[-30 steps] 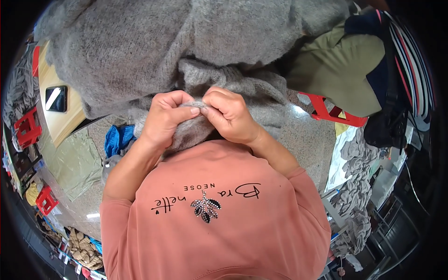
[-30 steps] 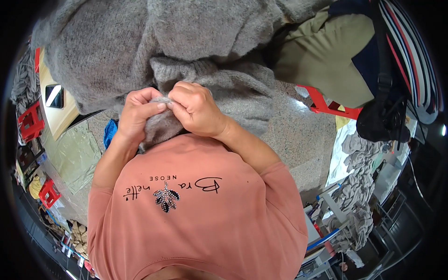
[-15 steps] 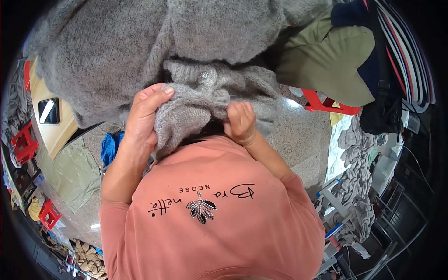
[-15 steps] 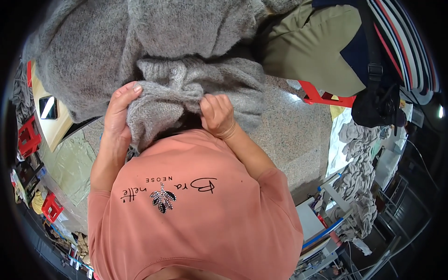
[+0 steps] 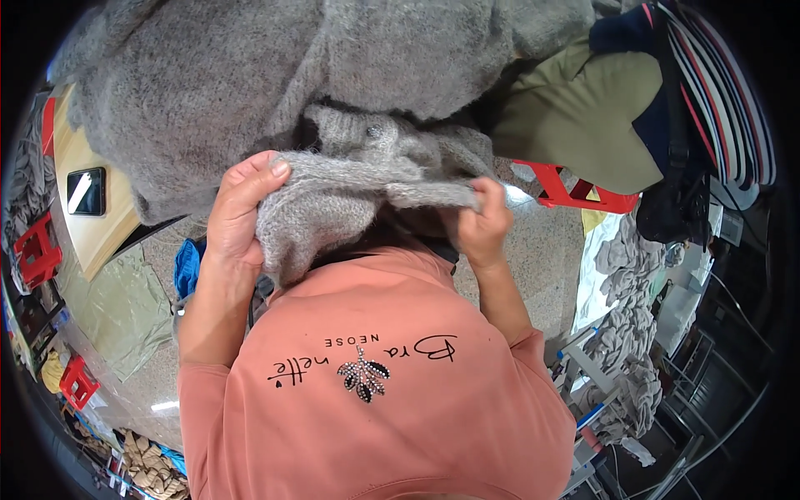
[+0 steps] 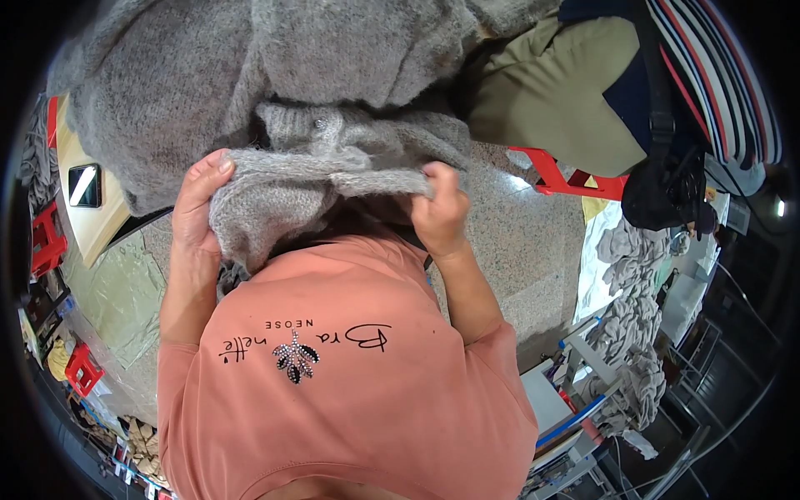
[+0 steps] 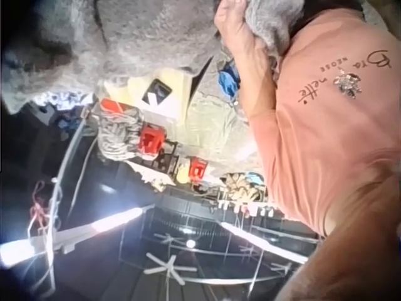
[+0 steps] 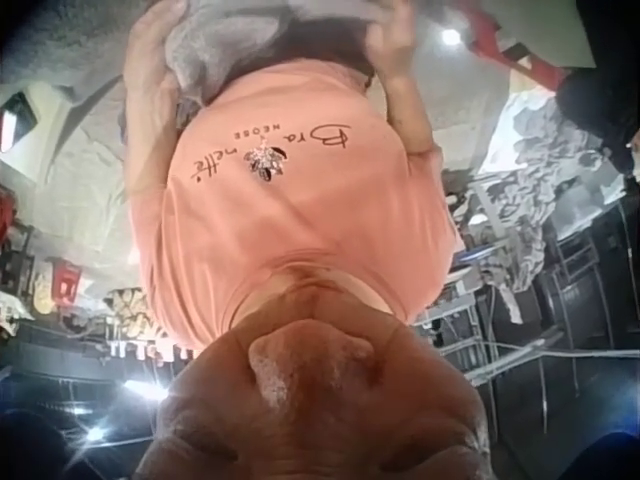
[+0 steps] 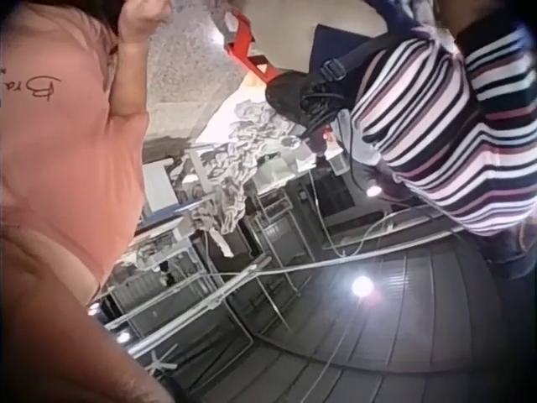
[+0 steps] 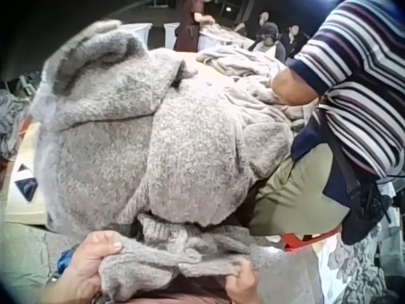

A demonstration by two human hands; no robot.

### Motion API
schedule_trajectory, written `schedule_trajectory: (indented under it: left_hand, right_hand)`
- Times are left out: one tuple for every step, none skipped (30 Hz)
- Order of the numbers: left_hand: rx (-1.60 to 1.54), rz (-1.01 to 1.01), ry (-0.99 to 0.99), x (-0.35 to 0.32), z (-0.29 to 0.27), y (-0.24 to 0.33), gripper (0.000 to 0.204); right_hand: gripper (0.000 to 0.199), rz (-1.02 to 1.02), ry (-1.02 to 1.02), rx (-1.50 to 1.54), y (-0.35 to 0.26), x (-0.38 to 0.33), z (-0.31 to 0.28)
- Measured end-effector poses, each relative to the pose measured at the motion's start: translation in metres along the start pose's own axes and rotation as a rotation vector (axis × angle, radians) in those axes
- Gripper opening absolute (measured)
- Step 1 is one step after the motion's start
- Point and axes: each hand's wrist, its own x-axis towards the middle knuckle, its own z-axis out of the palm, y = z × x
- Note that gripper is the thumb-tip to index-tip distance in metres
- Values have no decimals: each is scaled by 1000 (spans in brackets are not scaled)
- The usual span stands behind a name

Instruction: Inspecting fuzzy grey sweaters and removing loose threads or lint by hand on a factory floor.

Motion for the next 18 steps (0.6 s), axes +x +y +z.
schedule_trajectory:
  left_hand:
    - [6,12,-25,-2,-2,1,14]
    - [3,23,-18,-7,0,3,14]
    - [18,31,-52,-12,3,4,13]
    - [34,35,-90,-16,6,5,12]
    - [35,40,-87,-17,10,6,12]
    - [77,24,-130,-19,15,9,12]
    - [119,8,-174,-20,19,11,11]
    - [176,-22,-158,-20,20,11,11]
    - [175,-11,-152,-19,25,10,11]
    - [201,4,-142,-19,30,8,8]
    - [227,19,-127,-21,33,6,5]
    - [206,-16,-149,-24,32,7,4]
    - [203,-8,-139,-24,30,5,4]
    - [218,46,-157,-22,29,2,5]
    - [233,98,-176,-21,28,0,6]
    - [208,73,-174,-22,26,1,8]
    - [207,72,-170,-21,25,2,8]
    - [236,28,-170,-21,23,2,9]
  right_hand:
    - [27,-9,-6,5,-10,3,-9]
    - [25,-188,13,-50,-23,8,-21]
    - [23,-369,34,-102,-37,13,-29]
    - [22,-515,-76,14,-53,16,-34]
    - [21,-655,-185,129,-70,21,-38]
    - [20,-694,-453,288,-91,33,-37]
    - [19,-724,-723,446,-107,42,-30]
    - [19,-731,-725,447,-114,44,-16]
    - [19,-816,-694,476,-119,46,-2]
    - [19,-901,-662,505,-120,48,7]
    - [19,-910,-669,513,-120,49,10]
    - [21,-930,-599,436,-119,50,13]
    - [22,-946,-527,359,-117,51,16]
    - [27,-939,-449,375,-113,52,20]
    - [27,-942,-454,380,-110,52,24]
    - [27,-931,-340,384,-108,51,29]
    - [28,-913,-226,385,-105,51,33]
    - [27,-894,-193,398,-103,52,37]
